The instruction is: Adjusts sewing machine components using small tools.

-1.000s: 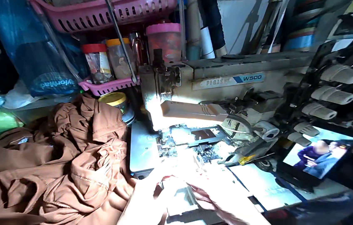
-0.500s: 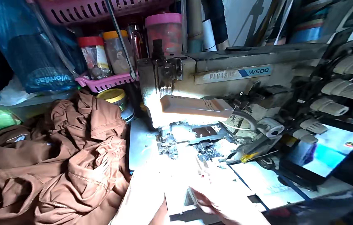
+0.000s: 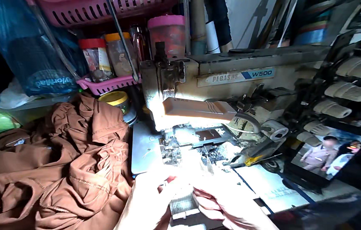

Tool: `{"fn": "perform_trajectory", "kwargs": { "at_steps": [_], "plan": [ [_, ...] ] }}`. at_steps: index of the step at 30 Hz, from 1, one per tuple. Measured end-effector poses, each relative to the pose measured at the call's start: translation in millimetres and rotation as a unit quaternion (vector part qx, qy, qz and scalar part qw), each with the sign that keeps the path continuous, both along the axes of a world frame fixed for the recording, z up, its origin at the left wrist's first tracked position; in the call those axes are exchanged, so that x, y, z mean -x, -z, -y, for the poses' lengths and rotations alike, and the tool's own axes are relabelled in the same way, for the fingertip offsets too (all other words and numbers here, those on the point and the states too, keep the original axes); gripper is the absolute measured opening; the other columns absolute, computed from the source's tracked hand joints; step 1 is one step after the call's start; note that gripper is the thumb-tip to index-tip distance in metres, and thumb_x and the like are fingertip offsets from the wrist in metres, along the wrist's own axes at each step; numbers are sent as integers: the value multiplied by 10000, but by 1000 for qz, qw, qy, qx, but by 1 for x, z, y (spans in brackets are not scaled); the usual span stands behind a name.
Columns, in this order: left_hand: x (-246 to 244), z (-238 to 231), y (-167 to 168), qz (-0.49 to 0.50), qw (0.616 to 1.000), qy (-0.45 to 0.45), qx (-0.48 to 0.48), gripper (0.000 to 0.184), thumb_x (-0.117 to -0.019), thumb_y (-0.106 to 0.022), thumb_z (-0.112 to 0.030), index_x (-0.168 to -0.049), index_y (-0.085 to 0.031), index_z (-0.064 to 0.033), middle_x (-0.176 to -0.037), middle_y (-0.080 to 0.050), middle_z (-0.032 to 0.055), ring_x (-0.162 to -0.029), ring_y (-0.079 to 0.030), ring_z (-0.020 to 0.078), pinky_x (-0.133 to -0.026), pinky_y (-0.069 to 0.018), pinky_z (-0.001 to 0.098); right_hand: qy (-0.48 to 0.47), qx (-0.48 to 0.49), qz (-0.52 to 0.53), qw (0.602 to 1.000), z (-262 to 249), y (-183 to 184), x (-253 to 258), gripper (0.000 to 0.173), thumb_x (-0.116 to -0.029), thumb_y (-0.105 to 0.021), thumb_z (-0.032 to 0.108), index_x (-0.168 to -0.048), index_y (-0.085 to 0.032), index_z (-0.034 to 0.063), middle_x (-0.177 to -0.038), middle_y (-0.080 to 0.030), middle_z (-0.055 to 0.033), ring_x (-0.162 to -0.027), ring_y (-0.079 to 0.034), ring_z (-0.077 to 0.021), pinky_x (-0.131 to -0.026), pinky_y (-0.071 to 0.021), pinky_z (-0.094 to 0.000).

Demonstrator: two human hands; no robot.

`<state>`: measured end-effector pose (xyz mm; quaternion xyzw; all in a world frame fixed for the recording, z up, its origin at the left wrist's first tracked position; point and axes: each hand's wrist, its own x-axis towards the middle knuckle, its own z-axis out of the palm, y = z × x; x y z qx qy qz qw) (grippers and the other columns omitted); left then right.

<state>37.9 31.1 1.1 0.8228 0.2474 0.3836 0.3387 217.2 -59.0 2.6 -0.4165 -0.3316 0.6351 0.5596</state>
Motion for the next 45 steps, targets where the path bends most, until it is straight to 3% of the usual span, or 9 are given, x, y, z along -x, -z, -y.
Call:
{"fn": "perform_trajectory", "kwargs": {
  "at_steps": [10,16,20,25,27,30,36,42,45],
  "plan": [
    [12,9,-10,-54,996,14,-75,213,-978,-663,-269,-961,-762,-82,-947,-716,47,-942,-650,57,-859,-513,209,29,-44,103,993,13,-2,-2,79,-970,-611,139,-920,-576,189,-586,-473,141,-438,-407,48,-395,-345,-120],
    [4,11,-12,-29,999,-27,-9,211,-926,-694,-348,-930,-799,-165,-1328,-626,25,-1296,-511,90,-1074,-425,283,49,-60,44,996,8,3,13,251,-1066,-417,202,-1255,-556,113,-645,-530,91,-464,-472,9,-426,-425,-150],
    [1,12,-6,37,998,-22,55,177,-915,-704,-271,-961,-779,-117,-1348,-614,46,-1264,-544,75,-1055,-464,257,25,-67,-55,996,11,10,31,305,-1078,-404,165,-918,-655,96,-665,-617,62,-480,-489,32,-430,-392,-123],
    [11,6,-3,9,999,-41,33,160,-925,-665,-218,-928,-755,-86,-1229,-666,45,-1183,-584,42,-1012,-476,216,120,-76,216,966,10,9,25,68,-984,-591,168,-968,-614,107,-613,-484,124,-478,-433,38,-449,-385,-146],
    [12,6,-1,2,999,-33,27,160,-931,-651,-198,-930,-749,-71,-1195,-686,48,-1154,-604,38,-994,-490,206,157,-104,361,913,11,4,24,218,-955,-622,191,-1055,-675,5,-722,-567,52,-580,-498,16,-539,-446,-171],
    [13,4,5,12,999,-11,28,192,-953,-642,-186,-1026,-748,-43,-1142,-712,47,-1094,-637,34,-967,-513,203,165,-122,399,893,8,3,22,210,-952,-631,191,-1024,-697,5,-734,-590,43,-594,-506,24,-554,-450,-160],
    [21,4,5,2,995,85,60,473,-970,-633,-90,-1405,-535,66,-1317,-669,121,-1223,-635,104,-1073,-503,266,80,-34,124,988,5,2,15,69,-991,-590,132,-926,-599,156,-577,-482,121,-435,-420,33,-392,-350,-127],
    [2,11,7,46,996,-31,-71,129,-925,-696,-137,-964,-790,-59,-931,-770,2,-887,-698,-29,-830,-559,130,32,26,49,998,8,-5,11,152,-1026,-541,143,-886,-597,154,-566,-458,120,-417,-384,53,-382,-322,-104],
    [-1,13,0,12,993,-48,-106,162,-954,-656,-157,-938,-786,-61,-887,-757,16,-852,-686,-25,-815,-532,115,53,4,95,994,11,-3,11,93,-1009,-582,166,-922,-615,159,-568,-470,123,-420,-401,42,-383,-336,-120]
  ]
}}
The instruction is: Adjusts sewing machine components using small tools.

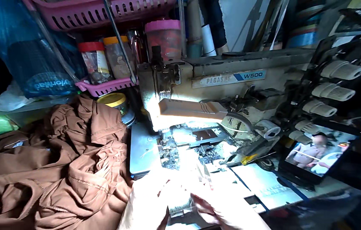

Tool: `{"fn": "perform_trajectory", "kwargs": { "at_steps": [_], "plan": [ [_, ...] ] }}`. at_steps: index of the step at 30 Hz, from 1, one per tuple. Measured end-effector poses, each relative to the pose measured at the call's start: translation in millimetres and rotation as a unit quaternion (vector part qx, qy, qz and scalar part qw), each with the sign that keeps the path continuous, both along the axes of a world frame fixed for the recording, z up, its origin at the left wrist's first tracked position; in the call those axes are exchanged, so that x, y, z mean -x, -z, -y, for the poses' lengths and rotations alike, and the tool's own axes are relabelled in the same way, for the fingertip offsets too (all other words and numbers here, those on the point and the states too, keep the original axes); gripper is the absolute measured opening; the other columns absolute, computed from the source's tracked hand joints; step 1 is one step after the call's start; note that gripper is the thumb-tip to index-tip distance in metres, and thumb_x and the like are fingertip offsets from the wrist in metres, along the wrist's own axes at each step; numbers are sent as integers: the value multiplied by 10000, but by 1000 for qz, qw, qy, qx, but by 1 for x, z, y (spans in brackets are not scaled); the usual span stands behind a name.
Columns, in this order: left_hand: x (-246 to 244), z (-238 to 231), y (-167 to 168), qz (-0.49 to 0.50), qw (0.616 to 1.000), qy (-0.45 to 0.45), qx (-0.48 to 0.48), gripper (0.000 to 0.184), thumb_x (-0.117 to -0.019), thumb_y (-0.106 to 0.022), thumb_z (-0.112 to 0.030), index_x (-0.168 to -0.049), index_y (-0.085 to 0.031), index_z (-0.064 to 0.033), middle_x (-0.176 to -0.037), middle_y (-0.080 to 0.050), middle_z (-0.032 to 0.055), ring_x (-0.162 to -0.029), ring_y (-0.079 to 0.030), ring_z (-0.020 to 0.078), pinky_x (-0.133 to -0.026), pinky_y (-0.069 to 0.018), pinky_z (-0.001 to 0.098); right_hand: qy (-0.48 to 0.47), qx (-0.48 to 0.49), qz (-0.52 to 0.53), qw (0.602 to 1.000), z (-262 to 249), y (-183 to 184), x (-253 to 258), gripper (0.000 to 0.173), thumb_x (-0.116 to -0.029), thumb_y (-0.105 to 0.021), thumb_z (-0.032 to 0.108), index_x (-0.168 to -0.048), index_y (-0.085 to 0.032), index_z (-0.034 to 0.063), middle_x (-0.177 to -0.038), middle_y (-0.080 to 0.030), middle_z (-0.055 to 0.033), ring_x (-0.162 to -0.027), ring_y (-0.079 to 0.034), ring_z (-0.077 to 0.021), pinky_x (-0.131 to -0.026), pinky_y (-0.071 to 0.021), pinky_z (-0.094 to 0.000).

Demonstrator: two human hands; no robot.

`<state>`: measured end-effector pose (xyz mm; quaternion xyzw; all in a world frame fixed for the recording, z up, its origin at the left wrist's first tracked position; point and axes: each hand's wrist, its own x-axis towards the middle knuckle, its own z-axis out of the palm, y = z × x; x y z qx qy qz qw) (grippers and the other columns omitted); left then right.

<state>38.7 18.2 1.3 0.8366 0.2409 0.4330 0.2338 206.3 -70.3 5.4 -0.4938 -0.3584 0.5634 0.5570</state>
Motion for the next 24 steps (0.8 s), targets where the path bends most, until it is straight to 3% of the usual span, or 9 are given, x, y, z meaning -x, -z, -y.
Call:
{"fn": "perform_trajectory", "kwargs": {
  "at_steps": [4,7,9,11,14,16,18,21,24],
  "plan": [
    [-3,0,-3,-52,998,-29,-34,228,-994,-579,-175,-917,-761,-60,-841,-731,42,-818,-680,39,-794,-527,165,26,-23,65,997,0,4,1,49,-1002,-585,147,-953,-592,145,-571,-474,118,-420,-407,31,-387,-351,-131],
    [0,0,-2,-62,997,-42,-17,247,-985,-551,-137,-853,-727,-25,-770,-700,71,-755,-670,92,-740,-531,230,28,-17,49,998,-1,3,2,79,-998,-574,118,-926,-580,148,-570,-485,126,-424,-414,42,-394,-352,-122],
    [6,-7,3,-33,998,-28,39,283,-1004,-521,-139,-836,-718,-25,-751,-686,25,-741,-656,43,-724,-539,218,22,-9,20,1000,-1,2,1,93,-1000,-563,106,-917,-570,147,-568,-478,121,-423,-404,40,-389,-337,-122],
    [15,-14,6,-15,996,4,89,283,-1032,-499,-175,-951,-745,-61,-873,-720,-22,-831,-663,-10,-797,-552,185,19,0,-8,1000,0,2,0,82,-1006,-545,92,-942,-564,139,-569,-464,116,-423,-390,43,-385,-323,-115],
    [22,-18,4,-46,988,90,117,313,-995,-587,-168,-1276,-685,-72,-1200,-702,25,-1058,-651,22,-921,-544,195,7,11,-37,999,0,3,-2,99,-1011,-543,100,-925,-574,137,-561,-461,112,-414,-386,48,-376,-320,-107],
    [19,-15,3,-60,985,115,117,400,-974,-637,-176,-1353,-639,-49,-1243,-692,70,-1088,-656,55,-937,-539,207,3,13,-40,999,0,2,-1,118,-1011,-555,109,-900,-580,140,-558,-465,113,-414,-385,50,-379,-318,-106],
    [15,-12,4,-49,985,114,120,358,-981,-663,-212,-1304,-675,-56,-1187,-718,46,-1059,-678,45,-933,-558,206,-8,3,-41,999,-1,2,-1,104,-1008,-579,146,-904,-586,153,-568,-466,118,-419,-389,51,-383,-329,-106],
    [9,-10,3,-25,993,67,98,191,-973,-657,-220,-1067,-771,-99,-1006,-752,-24,-940,-682,-22,-855,-553,151,-21,4,-45,999,-1,3,-2,108,-1009,-584,161,-905,-614,158,-569,-468,118,-416,-388,52,-378,-327,-106],
    [7,-9,-1,-36,996,25,75,201,-979,-641,-244,-955,-775,-96,-899,-740,-30,-860,-655,-47,-801,-518,128,-27,24,-51,998,-1,4,-2,181,-1020,-563,162,-841,-593,157,-545,-459,115,-408,-376,52,-376,-305,-109]
  ]
}}
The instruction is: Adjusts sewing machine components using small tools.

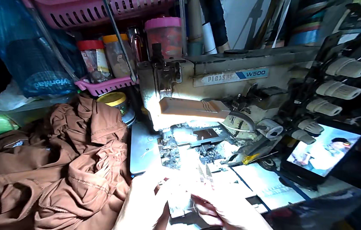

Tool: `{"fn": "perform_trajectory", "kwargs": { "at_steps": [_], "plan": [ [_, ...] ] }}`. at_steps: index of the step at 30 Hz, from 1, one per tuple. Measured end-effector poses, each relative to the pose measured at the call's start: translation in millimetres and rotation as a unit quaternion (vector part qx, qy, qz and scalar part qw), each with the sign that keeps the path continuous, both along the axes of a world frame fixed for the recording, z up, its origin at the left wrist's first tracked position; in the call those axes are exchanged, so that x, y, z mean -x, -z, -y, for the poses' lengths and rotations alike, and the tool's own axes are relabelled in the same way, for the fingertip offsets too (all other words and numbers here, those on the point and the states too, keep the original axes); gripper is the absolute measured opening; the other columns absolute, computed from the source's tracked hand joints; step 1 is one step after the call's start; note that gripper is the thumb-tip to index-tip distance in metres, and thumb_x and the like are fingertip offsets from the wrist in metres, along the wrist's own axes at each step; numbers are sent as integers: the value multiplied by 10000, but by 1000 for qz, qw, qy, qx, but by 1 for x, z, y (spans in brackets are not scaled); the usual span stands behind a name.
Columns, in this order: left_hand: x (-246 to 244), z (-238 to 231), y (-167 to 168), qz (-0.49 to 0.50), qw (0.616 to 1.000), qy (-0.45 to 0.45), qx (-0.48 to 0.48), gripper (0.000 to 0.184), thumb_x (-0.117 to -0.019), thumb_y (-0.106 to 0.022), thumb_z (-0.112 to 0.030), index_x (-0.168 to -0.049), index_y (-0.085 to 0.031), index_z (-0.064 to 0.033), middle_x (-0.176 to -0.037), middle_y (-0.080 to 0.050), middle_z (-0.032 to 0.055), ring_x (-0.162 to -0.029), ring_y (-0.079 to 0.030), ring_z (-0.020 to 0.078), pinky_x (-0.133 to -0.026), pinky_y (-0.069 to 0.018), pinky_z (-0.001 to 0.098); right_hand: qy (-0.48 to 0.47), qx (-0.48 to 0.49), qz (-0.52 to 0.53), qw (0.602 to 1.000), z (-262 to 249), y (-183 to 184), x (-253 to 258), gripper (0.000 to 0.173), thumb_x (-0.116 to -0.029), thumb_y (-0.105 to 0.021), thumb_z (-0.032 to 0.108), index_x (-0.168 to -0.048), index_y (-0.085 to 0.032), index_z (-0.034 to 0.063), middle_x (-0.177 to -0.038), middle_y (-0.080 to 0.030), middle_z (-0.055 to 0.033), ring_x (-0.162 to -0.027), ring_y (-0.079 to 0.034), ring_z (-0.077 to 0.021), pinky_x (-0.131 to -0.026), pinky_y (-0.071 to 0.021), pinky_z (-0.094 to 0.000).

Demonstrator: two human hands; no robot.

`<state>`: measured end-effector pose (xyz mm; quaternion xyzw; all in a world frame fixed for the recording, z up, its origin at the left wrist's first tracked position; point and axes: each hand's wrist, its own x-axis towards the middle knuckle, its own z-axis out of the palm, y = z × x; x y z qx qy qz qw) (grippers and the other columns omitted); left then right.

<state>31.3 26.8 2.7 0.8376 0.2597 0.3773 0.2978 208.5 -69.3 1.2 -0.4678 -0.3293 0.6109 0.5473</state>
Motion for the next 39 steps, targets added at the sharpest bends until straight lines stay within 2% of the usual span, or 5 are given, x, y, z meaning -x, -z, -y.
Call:
{"fn": "perform_trajectory", "kwargs": {
  "at_steps": [11,22,27,33,39],
  "plan": [
    [-5,-11,-1,-59,995,-38,-74,264,-966,-621,-338,-931,-767,-122,-880,-718,-12,-839,-669,55,-785,-555,264,59,-186,231,953,-12,0,-5,184,-1022,-575,203,-1130,-690,108,-716,-591,111,-515,-486,54,-466,-432,-127],
    [0,-16,-5,-112,988,26,-99,317,-1028,-575,-214,-946,-724,54,-930,-699,243,-887,-672,338,-821,-526,479,125,-135,439,879,15,-44,22,221,-975,-557,-6,-1084,-694,-141,-993,-715,-207,-892,-627,-125,-866,-483,-228],
    [0,-12,-8,-113,989,10,-92,282,-1008,-580,-201,-968,-740,28,-950,-717,206,-906,-686,320,-819,-534,493,203,-313,452,810,-12,14,17,165,-935,-608,71,-894,-721,-42,-771,-685,-121,-710,-650,-122,-673,-525,-237],
    [-8,-13,7,-56,988,-92,-108,309,-1003,-518,-210,-863,-736,-43,-782,-694,61,-757,-673,146,-744,-562,341,184,-217,442,851,-17,16,9,211,-981,-618,212,-985,-751,49,-876,-717,-24,-811,-664,-37,-760,-556,-216],
    [7,-35,15,-37,967,-197,-157,309,-992,-530,-293,-985,-759,-86,-982,-723,51,-972,-685,178,-866,-546,395,220,-51,379,897,-31,1,-4,111,-939,-719,191,-849,-691,132,-598,-556,48,-470,-496,-24,-452,-429,-194]
  ]
}}
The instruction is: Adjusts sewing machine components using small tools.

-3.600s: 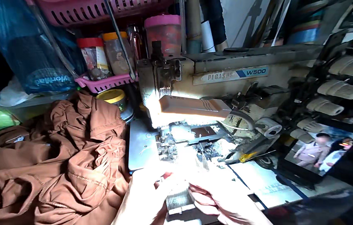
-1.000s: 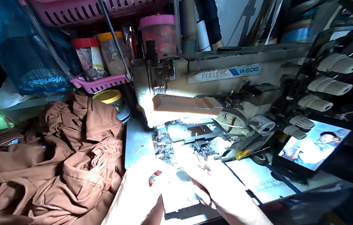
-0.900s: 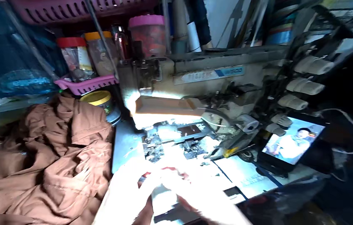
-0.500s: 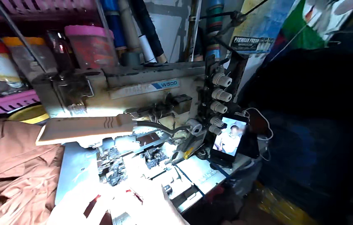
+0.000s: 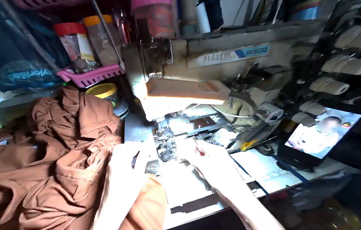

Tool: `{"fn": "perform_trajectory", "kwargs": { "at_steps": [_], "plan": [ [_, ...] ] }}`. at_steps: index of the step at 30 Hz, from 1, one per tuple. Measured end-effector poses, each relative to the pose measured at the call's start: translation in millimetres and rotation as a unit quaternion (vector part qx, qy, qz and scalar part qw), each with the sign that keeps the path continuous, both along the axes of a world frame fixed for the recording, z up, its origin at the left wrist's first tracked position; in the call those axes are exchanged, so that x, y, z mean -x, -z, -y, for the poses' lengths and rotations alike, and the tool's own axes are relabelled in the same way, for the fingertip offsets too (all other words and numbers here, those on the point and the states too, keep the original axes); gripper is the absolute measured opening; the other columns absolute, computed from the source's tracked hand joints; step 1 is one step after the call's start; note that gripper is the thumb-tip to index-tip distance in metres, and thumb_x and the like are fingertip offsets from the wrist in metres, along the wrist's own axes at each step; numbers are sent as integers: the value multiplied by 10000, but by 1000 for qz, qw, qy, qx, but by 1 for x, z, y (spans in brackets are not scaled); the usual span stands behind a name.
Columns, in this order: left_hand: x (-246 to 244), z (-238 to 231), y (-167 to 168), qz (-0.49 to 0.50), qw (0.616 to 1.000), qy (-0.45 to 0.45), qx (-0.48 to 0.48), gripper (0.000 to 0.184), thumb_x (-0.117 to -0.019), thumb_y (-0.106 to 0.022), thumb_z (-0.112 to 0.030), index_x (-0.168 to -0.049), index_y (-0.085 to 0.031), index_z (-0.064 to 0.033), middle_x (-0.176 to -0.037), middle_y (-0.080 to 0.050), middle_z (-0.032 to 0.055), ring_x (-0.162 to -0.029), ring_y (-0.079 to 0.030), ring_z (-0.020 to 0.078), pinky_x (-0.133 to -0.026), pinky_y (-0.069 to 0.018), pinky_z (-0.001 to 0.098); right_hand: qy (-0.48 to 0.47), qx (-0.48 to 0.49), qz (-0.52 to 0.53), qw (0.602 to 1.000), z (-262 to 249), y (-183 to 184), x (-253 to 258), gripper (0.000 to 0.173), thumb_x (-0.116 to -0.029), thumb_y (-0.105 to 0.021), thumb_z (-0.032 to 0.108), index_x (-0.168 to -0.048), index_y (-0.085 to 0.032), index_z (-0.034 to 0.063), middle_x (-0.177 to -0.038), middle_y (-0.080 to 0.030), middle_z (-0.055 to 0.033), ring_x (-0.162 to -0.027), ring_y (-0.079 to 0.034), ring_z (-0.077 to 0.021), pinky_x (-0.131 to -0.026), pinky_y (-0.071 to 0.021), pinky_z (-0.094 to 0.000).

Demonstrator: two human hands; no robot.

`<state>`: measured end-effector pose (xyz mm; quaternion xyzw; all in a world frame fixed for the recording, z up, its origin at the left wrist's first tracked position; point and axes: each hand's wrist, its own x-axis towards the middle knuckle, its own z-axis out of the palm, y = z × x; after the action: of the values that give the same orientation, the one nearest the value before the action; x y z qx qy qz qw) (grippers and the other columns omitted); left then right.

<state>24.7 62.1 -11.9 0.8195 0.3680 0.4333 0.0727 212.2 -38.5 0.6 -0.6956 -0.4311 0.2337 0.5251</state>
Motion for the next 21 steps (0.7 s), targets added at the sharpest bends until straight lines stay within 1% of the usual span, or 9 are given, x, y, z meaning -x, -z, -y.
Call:
{"fn": "perform_trajectory", "kwargs": {
  "at_steps": [1,2,4,5,7,9,14,16,21],
  "plan": [
    [2,-4,3,-4,1000,2,-3,304,-993,-550,-303,-1033,-758,-84,-1055,-726,62,-1056,-671,213,-926,-524,437,2,2,-11,1000,-2,0,-1,101,-947,-722,180,-867,-703,122,-602,-565,36,-461,-493,-36,-442,-429,-200],
    [4,-7,8,-5,1000,9,-3,288,-991,-570,-301,-1071,-754,-94,-1113,-724,53,-1129,-651,215,-984,-502,437,1,-1,-11,1000,-4,0,-2,103,-954,-720,183,-872,-709,122,-607,-569,35,-460,-492,-37,-437,-427,-201],
    [6,-10,16,1,999,34,7,266,-983,-582,-261,-1123,-735,-94,-1195,-713,35,-1235,-609,198,-1082,-455,403,-13,-26,7,1000,-7,3,-3,102,-973,-690,187,-884,-710,141,-621,-571,49,-456,-486,-30,-425,-421,-194],
    [6,-10,17,7,999,44,15,264,-988,-581,-242,-1134,-731,-81,-1217,-707,38,-1256,-595,193,-1104,-435,392,-18,-37,9,999,-7,3,-3,91,-978,-682,183,-909,-723,142,-632,-586,50,-453,-483,-28,-419,-411,-193],
    [5,-9,16,11,998,52,30,263,-1005,-579,-228,-1153,-728,-70,-1255,-694,39,-1293,-567,186,-1127,-405,378,-27,-56,-9,998,-8,3,-3,97,-989,-661,181,-931,-730,145,-633,-591,46,-429,-457,-28,-394,-380,-184],
    [6,-10,17,12,998,51,33,267,-1022,-564,-254,-1165,-726,-96,-1286,-686,8,-1333,-537,152,-1151,-378,353,-43,-74,-39,996,-8,1,-2,119,-995,-638,180,-933,-732,141,-628,-590,29,-402,-429,-38,-366,-350,-177],
    [5,-13,21,40,997,64,25,248,-1022,-568,-237,-1144,-726,-91,-1271,-690,2,-1344,-517,150,-1153,-359,336,-110,-147,-150,971,-6,-9,0,88,-977,-653,98,-983,-739,84,-660,-580,11,-411,-395,-17,-366,-354,-145],
    [5,-14,22,50,996,71,23,247,-1018,-567,-236,-1131,-731,-89,-1268,-691,7,-1345,-516,153,-1158,-352,337,-120,-163,-153,967,-6,-14,2,88,-964,-660,81,-988,-745,82,-652,-566,16,-411,-383,-17,-362,-342,-147],
    [4,-15,24,77,993,90,30,231,-1017,-560,-218,-1097,-740,-98,-1267,-687,7,-1347,-513,164,-1162,-359,352,-128,-179,-129,967,-7,-20,2,81,-960,-658,67,-973,-739,72,-645,-555,16,-417,-392,-24,-365,-355,-152]
  ]
}}
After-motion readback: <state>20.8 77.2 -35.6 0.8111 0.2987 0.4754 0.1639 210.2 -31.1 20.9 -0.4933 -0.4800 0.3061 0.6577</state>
